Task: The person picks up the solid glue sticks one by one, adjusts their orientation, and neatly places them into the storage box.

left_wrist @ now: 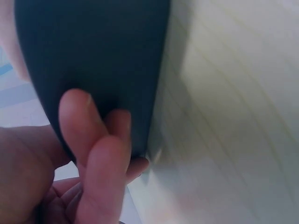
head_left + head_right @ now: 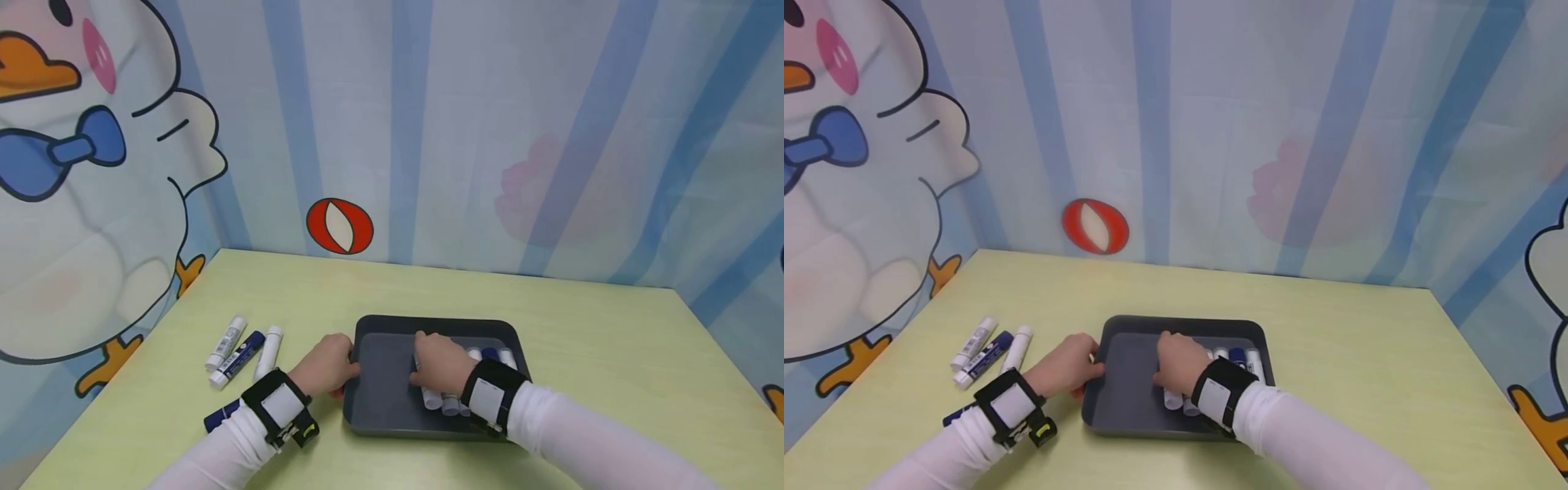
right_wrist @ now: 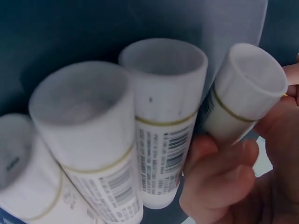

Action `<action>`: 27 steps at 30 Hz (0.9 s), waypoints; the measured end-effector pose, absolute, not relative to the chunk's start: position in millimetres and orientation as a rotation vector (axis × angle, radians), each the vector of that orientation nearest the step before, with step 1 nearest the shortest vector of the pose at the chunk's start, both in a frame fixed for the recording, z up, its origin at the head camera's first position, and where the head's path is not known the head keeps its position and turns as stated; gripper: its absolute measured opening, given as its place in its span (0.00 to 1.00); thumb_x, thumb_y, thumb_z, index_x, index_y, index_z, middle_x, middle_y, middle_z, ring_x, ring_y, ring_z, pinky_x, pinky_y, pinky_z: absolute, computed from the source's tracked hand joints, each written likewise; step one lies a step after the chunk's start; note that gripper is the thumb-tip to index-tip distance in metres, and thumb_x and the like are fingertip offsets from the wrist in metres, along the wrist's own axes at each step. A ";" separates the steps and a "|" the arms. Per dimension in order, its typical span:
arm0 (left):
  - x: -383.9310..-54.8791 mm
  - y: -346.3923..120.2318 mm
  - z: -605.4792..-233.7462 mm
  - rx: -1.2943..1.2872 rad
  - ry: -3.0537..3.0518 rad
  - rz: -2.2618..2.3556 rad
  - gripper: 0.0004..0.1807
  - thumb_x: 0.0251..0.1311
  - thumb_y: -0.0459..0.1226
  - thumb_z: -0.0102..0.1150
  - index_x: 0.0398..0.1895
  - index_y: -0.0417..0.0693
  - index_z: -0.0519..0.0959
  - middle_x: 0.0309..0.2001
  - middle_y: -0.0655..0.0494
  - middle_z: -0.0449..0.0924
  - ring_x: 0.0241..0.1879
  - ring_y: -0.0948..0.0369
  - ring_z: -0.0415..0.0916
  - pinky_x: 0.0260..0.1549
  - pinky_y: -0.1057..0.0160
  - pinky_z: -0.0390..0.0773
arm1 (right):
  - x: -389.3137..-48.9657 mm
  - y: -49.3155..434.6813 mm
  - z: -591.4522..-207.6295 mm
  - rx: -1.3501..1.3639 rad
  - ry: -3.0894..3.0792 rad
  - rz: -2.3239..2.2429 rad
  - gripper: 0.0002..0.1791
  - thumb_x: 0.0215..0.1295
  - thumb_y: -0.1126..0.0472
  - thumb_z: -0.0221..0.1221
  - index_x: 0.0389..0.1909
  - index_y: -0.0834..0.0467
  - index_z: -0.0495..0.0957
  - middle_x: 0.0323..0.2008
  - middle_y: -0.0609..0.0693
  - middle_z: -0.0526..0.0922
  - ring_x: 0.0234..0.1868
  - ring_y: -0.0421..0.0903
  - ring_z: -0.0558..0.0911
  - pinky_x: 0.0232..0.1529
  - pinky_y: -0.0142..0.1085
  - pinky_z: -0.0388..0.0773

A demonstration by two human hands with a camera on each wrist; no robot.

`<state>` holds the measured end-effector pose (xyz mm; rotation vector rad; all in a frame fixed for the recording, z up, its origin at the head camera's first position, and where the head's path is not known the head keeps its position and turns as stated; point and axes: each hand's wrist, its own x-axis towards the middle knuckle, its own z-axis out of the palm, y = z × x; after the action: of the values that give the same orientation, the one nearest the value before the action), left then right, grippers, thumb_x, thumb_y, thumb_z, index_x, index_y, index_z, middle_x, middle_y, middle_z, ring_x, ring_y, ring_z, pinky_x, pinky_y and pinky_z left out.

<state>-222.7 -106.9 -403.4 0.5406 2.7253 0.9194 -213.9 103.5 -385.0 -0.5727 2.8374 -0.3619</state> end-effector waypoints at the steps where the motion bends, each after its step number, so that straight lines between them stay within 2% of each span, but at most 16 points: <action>1: -222.6 -106.9 -403.2 0.542 2.724 0.921 0.08 0.54 0.30 0.50 0.18 0.42 0.69 0.08 0.57 0.69 0.07 0.62 0.69 0.10 0.65 0.69 | -214.4 102.6 -385.4 -0.572 2.850 -0.338 0.39 0.54 0.56 0.61 0.60 0.73 0.57 0.16 0.47 0.72 0.15 0.39 0.72 0.20 0.32 0.69; 7: -222.6 -107.2 -403.3 0.539 2.735 0.922 0.08 0.53 0.31 0.50 0.19 0.42 0.68 0.09 0.56 0.69 0.06 0.63 0.69 0.11 0.65 0.69 | -217.1 97.1 -388.4 -0.557 2.910 -0.200 0.37 0.52 0.55 0.63 0.57 0.72 0.61 0.27 0.56 0.77 0.22 0.44 0.76 0.23 0.34 0.72; 13: -223.2 -106.7 -404.3 0.524 2.742 0.898 0.08 0.54 0.31 0.51 0.19 0.41 0.69 0.12 0.55 0.70 0.07 0.63 0.69 0.11 0.66 0.70 | -218.0 97.4 -389.2 -0.559 2.930 -0.218 0.28 0.54 0.59 0.61 0.52 0.72 0.65 0.27 0.55 0.75 0.20 0.43 0.74 0.20 0.34 0.70; 21: -222.9 -106.9 -405.2 0.527 2.724 0.916 0.07 0.54 0.30 0.51 0.20 0.41 0.69 0.11 0.55 0.70 0.07 0.63 0.69 0.11 0.65 0.70 | -218.6 98.9 -386.8 -0.624 2.934 -0.264 0.14 0.54 0.63 0.60 0.39 0.67 0.75 0.33 0.57 0.75 0.27 0.46 0.75 0.25 0.35 0.71; 27: -222.7 -107.2 -404.0 0.546 2.727 0.918 0.07 0.54 0.31 0.51 0.20 0.41 0.69 0.09 0.57 0.69 0.07 0.63 0.69 0.11 0.65 0.70 | -219.8 99.6 -385.4 -0.639 2.943 -0.251 0.13 0.54 0.62 0.60 0.37 0.66 0.76 0.32 0.55 0.74 0.26 0.45 0.75 0.24 0.36 0.71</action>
<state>-222.7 -107.2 -404.0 0.5464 2.7275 0.9177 -219.8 99.6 -385.4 -0.6394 2.9435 -0.2509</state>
